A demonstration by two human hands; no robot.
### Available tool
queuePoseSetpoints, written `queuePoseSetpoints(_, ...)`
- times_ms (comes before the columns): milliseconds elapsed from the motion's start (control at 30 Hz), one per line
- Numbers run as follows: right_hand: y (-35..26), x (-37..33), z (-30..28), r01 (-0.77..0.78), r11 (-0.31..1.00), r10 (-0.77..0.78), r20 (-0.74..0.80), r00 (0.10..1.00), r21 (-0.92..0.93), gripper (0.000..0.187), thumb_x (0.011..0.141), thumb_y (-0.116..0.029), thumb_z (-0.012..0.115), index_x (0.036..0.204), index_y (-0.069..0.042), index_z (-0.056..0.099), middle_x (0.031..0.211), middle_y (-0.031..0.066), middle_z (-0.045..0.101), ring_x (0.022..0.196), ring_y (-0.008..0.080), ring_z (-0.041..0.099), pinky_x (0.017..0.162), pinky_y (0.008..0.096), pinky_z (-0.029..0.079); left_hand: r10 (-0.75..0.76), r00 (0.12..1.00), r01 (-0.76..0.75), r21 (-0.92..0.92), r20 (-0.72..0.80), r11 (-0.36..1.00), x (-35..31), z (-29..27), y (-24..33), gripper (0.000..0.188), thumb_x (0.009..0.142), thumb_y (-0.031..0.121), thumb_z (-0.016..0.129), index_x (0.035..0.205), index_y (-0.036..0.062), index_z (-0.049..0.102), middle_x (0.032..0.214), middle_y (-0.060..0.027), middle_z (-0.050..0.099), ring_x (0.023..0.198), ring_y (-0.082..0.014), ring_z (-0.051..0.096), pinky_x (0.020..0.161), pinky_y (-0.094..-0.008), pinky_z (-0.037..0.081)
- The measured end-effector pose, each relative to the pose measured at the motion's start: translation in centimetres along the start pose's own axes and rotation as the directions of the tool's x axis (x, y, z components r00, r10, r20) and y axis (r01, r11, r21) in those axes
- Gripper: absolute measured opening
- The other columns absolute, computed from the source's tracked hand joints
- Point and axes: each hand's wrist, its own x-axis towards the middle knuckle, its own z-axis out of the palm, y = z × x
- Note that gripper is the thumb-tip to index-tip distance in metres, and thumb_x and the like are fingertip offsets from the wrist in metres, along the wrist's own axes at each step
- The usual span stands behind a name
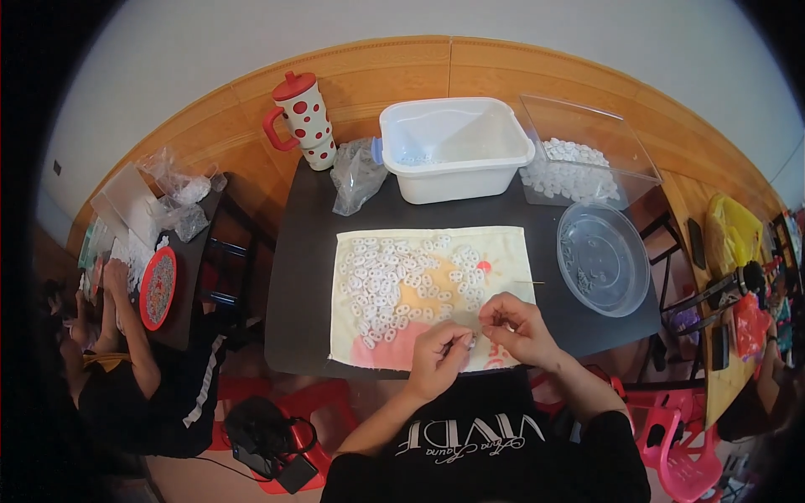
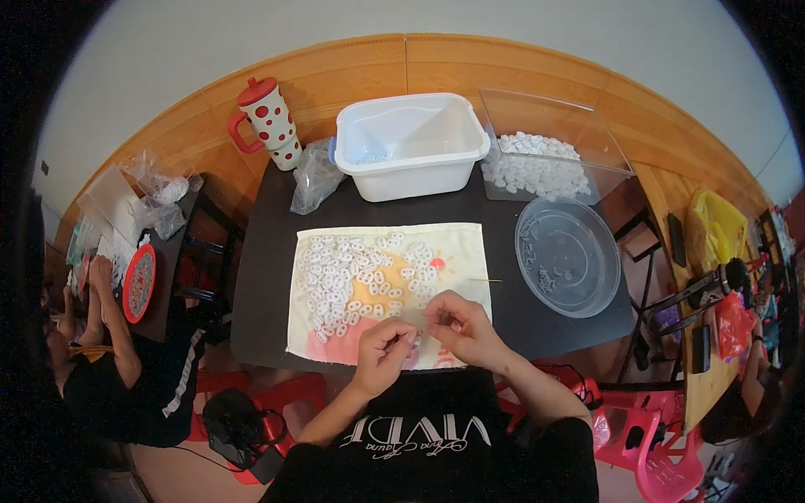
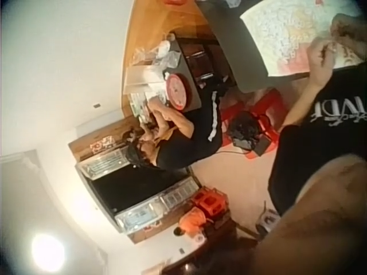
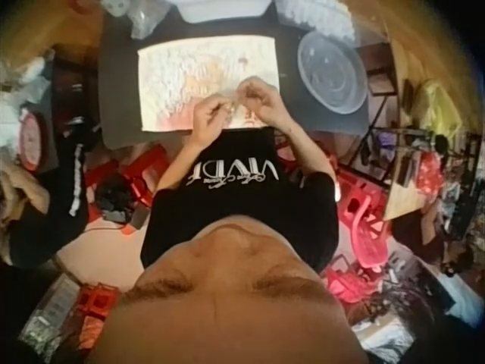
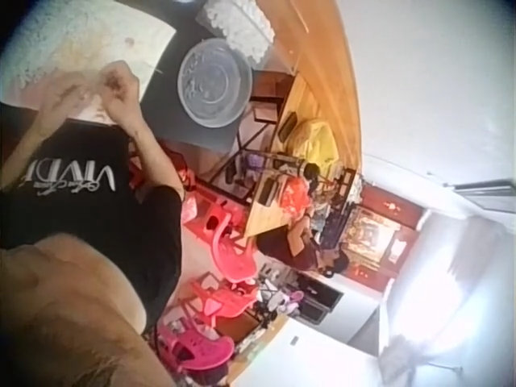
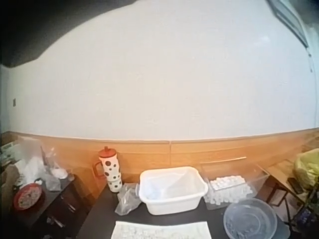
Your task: Assembling small white plastic components onto a patterned cardboard template.
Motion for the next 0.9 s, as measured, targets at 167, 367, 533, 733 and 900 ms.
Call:
queuePoseSetpoints(167,-1.5,0.9,0.5,0.481,0.794,-0.476,0.11,0.872,-0.371,0.027,0.082,0.012,0.062,0.106,0.0,0.064,0.097,0.0118,0.066,0.085,0.022,0.066,0.076,0.0303,0.052,0.011,1.0,-0.011,-0.047,0.012,0.999,0.1,0.0,-0.5,0.008,0.096,0.0,0.057,0.095,-0.003,0.064,0.078,-0.0017,0.056,0.065,-0.0062,0.05,0.058,-0.0214,0.039)
queuePoseSetpoints(367,-2.6,0.8,0.3,0.668,0.534,-0.605,0.318,0.73,-0.518,0.034,0.074,0.013,0.065,0.106,0.003,0.065,0.102,0.0165,0.069,0.087,0.0309,0.069,0.076,0.0362,0.055,-0.086,0.996,0.089,-0.215,0.023,0.973,-0.1,-0.7,-1.4,0.009,0.099,0.005,0.058,0.098,-0.0007,0.065,0.078,0.0011,0.057,0.065,-0.0038,0.05,0.057,-0.0191,0.039)
queuePoseSetpoints(533,-2.0,0.7,0.5,0.685,0.48,-0.638,0.318,0.701,-0.548,0.035,0.07,0.012,0.069,0.104,0.003,0.065,0.102,0.0168,0.069,0.085,0.0296,0.069,0.072,0.0356,0.055,-0.093,0.995,0.1,-0.269,0.038,0.958,-0.1,-0.7,-1.6,0.01,0.099,0.007,0.059,0.098,-0.0008,0.065,0.079,0.0017,0.058,0.064,-0.0036,0.049,0.057,-0.0189,0.039)
queuePoseSetpoints(733,-0.3,0.6,1.1,0.676,0.45,-0.71,0.226,0.667,-0.583,0.034,0.068,0.012,0.07,0.1,0.004,0.063,0.098,0.0176,0.068,0.076,0.0308,0.066,0.063,0.0358,0.053,-0.106,0.994,0.112,-0.268,0.038,0.957,-0.1,-0.4,-0.9,0.01,0.099,0.005,0.058,0.097,-0.0015,0.065,0.078,0.0014,0.057,0.064,-0.0032,0.048,0.057,-0.0191,0.038)
queuePoseSetpoints(900,-0.4,0.7,1.8,0.652,0.402,-0.742,0.189,0.643,-0.643,0.033,0.068,0.014,0.066,0.099,0.003,0.061,0.09,0.0169,0.065,0.068,0.03,0.061,0.059,0.0373,0.049,0.001,1.0,-0.002,-0.124,-0.01,0.992,-0.2,0.0,-0.3,0.008,0.096,-0.001,0.058,0.095,-0.0027,0.066,0.076,0.0009,0.055,0.064,-0.0042,0.048,0.055,-0.0208,0.036)
